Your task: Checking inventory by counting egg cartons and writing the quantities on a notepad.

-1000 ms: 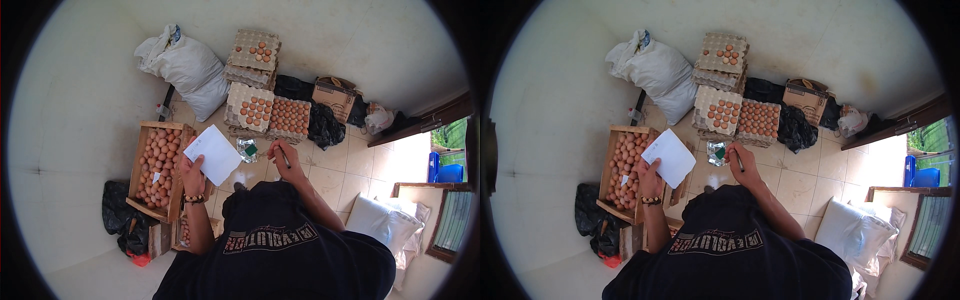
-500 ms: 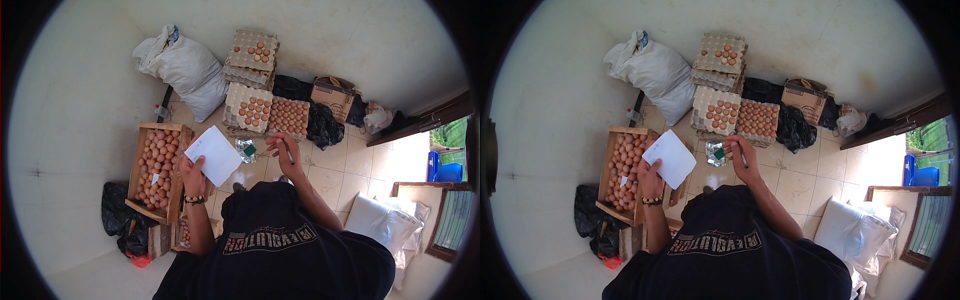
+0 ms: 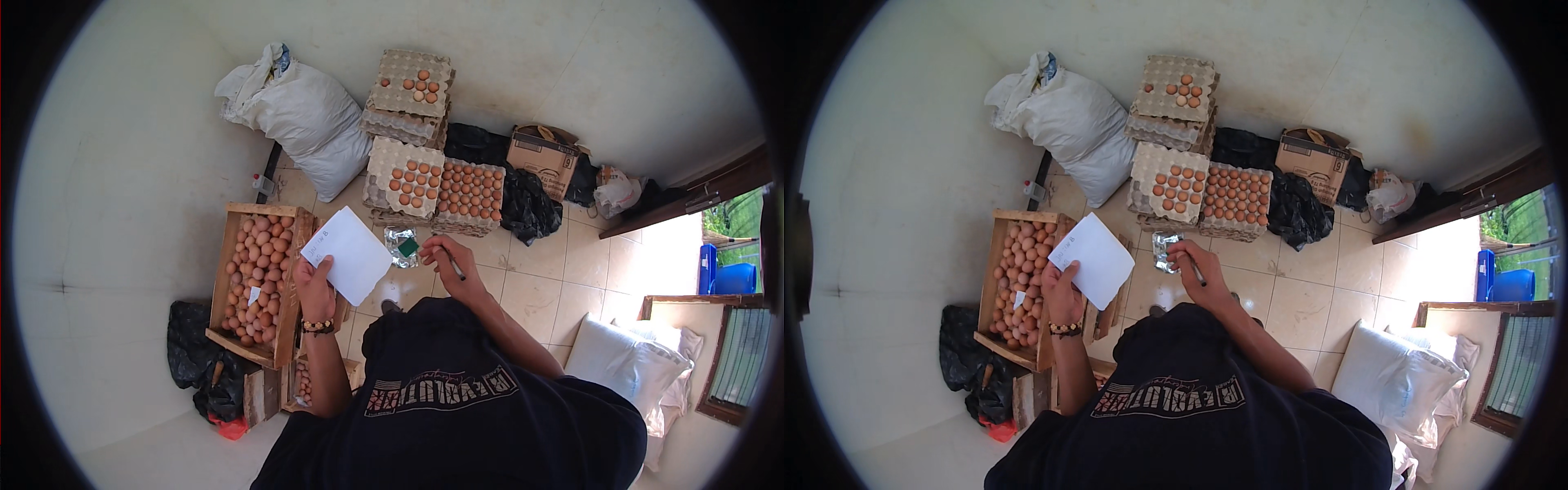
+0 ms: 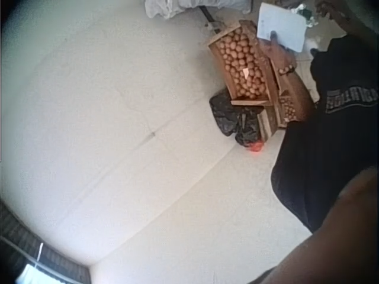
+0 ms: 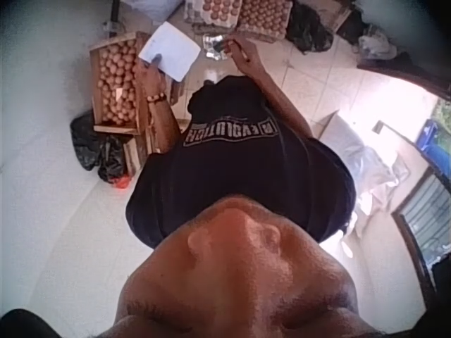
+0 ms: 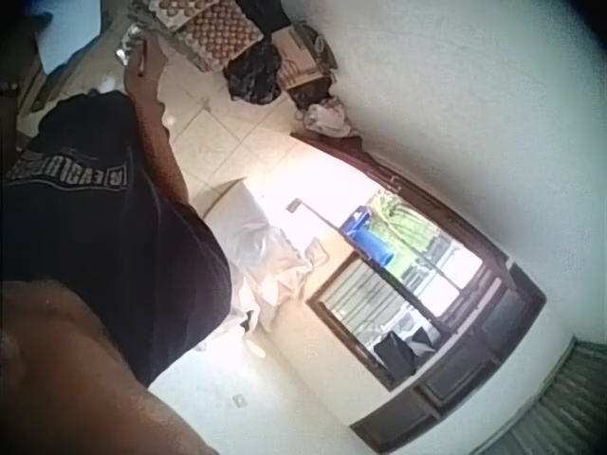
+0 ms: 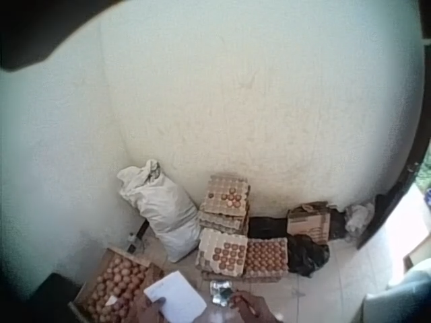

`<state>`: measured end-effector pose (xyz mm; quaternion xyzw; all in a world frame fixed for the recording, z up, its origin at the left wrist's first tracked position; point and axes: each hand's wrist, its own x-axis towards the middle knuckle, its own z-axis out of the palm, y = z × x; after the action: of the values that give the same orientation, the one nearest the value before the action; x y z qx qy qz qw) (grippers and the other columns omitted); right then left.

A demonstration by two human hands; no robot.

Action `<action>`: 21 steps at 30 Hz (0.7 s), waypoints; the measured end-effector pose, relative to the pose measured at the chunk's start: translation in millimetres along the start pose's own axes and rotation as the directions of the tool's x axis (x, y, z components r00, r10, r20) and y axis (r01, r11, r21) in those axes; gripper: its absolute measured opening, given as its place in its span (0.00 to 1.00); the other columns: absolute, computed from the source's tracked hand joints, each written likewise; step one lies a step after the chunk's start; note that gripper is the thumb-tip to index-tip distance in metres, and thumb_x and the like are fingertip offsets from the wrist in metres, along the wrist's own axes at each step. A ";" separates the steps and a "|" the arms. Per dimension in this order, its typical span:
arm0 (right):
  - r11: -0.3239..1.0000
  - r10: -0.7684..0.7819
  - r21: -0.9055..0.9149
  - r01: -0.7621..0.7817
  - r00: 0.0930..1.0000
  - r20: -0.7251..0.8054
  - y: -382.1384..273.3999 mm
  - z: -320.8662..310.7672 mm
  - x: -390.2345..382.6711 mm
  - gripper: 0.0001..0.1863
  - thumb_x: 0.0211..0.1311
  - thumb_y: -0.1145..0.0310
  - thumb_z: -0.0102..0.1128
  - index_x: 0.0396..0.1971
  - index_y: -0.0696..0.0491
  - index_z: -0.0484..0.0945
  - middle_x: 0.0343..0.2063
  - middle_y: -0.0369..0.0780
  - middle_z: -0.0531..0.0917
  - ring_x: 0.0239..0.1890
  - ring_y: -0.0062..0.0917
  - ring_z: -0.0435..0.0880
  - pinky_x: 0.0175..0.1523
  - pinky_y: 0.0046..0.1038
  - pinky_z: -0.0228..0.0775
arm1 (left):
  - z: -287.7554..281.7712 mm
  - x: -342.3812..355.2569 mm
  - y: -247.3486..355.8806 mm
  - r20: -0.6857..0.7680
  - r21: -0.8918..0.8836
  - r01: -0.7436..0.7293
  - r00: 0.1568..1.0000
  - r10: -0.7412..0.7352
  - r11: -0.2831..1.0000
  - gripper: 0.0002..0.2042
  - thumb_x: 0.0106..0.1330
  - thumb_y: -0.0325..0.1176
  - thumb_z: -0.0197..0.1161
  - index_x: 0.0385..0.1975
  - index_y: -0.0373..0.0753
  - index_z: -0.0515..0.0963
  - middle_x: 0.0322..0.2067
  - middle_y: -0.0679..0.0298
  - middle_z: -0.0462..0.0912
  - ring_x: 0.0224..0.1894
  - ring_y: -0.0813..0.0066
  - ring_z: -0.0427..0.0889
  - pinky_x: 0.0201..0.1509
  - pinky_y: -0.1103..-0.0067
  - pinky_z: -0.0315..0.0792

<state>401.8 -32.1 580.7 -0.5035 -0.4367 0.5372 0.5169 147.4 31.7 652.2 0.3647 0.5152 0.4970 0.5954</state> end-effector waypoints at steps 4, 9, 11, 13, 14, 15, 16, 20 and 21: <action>0.999 0.018 -0.028 -0.015 0.995 0.100 14.1 3.0 -1.5 0.12 0.72 0.69 0.42 0.44 0.57 0.74 0.36 0.38 0.83 0.35 0.18 0.81 0.36 0.21 0.72 | 0.4 -0.5 -0.7 -0.001 -0.006 -0.006 1.000 0.006 1.000 0.19 0.63 0.16 0.54 0.55 0.27 0.68 0.48 0.57 0.80 0.48 0.74 0.80 0.53 0.79 0.73; 0.998 -0.047 -0.050 0.048 0.999 0.020 -3.9 4.0 6.3 0.12 0.72 0.69 0.42 0.44 0.58 0.74 0.37 0.39 0.83 0.36 0.19 0.82 0.37 0.21 0.72 | -4.9 -1.5 -4.9 -0.025 -0.010 -0.009 1.000 0.009 1.000 0.18 0.63 0.16 0.54 0.53 0.27 0.69 0.47 0.57 0.80 0.47 0.73 0.80 0.53 0.79 0.73; 0.997 -0.072 -0.034 0.071 0.997 -0.019 -5.7 3.6 7.1 0.12 0.72 0.69 0.42 0.45 0.58 0.73 0.37 0.39 0.83 0.36 0.19 0.82 0.37 0.21 0.72 | -5.9 -1.3 -5.1 -0.021 -0.007 -0.004 1.000 0.004 1.000 0.17 0.63 0.16 0.54 0.53 0.27 0.69 0.47 0.57 0.80 0.47 0.73 0.80 0.52 0.79 0.73; 0.999 -0.034 -0.036 0.034 0.999 0.000 -1.6 1.9 7.9 0.12 0.72 0.70 0.41 0.46 0.59 0.73 0.38 0.40 0.83 0.36 0.20 0.82 0.37 0.22 0.72 | -5.2 -1.0 -4.2 -0.019 -0.012 0.008 1.000 -0.008 1.000 0.17 0.63 0.16 0.54 0.53 0.27 0.69 0.47 0.57 0.80 0.47 0.73 0.81 0.52 0.79 0.73; 0.999 -0.035 -0.037 0.035 0.999 0.000 1.1 0.8 7.8 0.12 0.72 0.70 0.41 0.46 0.59 0.73 0.38 0.40 0.83 0.36 0.20 0.82 0.37 0.22 0.72 | -3.6 -1.0 -3.6 -0.019 -0.012 0.007 1.000 -0.007 1.000 0.17 0.63 0.16 0.54 0.53 0.27 0.69 0.47 0.57 0.80 0.47 0.73 0.81 0.52 0.79 0.73; 0.997 -0.043 -0.060 0.045 0.999 0.027 4.3 -0.2 7.2 0.12 0.72 0.70 0.42 0.46 0.59 0.73 0.38 0.40 0.83 0.36 0.20 0.82 0.37 0.22 0.72 | -2.0 -0.9 -2.8 -0.018 -0.017 0.008 1.000 -0.008 1.000 0.17 0.63 0.16 0.54 0.53 0.27 0.69 0.47 0.57 0.80 0.47 0.73 0.81 0.52 0.79 0.74; 0.995 -0.051 -0.081 0.055 0.997 0.056 3.2 1.0 7.7 0.12 0.72 0.71 0.42 0.46 0.59 0.73 0.39 0.40 0.83 0.36 0.20 0.83 0.37 0.22 0.73 | -2.4 -0.5 -2.8 -0.019 -0.020 0.008 1.000 -0.008 1.000 0.17 0.63 0.16 0.55 0.53 0.27 0.69 0.47 0.57 0.80 0.47 0.73 0.81 0.52 0.79 0.74; 0.987 -0.115 -0.108 0.118 0.993 0.032 -15.5 3.4 6.8 0.12 0.71 0.71 0.42 0.46 0.59 0.73 0.38 0.41 0.83 0.36 0.20 0.83 0.37 0.22 0.72 | -3.1 -0.9 -3.0 -0.021 -0.022 0.007 1.000 -0.007 1.000 0.17 0.63 0.16 0.55 0.53 0.27 0.69 0.47 0.57 0.80 0.47 0.73 0.81 0.52 0.79 0.74; 0.982 -0.148 -0.119 0.145 0.989 -0.018 -21.2 4.3 8.3 0.10 0.69 0.74 0.44 0.44 0.60 0.73 0.34 0.42 0.82 0.34 0.23 0.84 0.37 0.23 0.72 | -3.3 -1.3 -2.9 -0.022 -0.017 0.012 1.000 -0.013 1.000 0.17 0.63 0.16 0.55 0.53 0.27 0.69 0.47 0.57 0.80 0.47 0.73 0.81 0.52 0.79 0.74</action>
<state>400.4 -21.9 601.4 -0.5067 -0.4967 0.4642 0.5302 144.8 29.5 649.0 0.3509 0.5198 0.5017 0.5958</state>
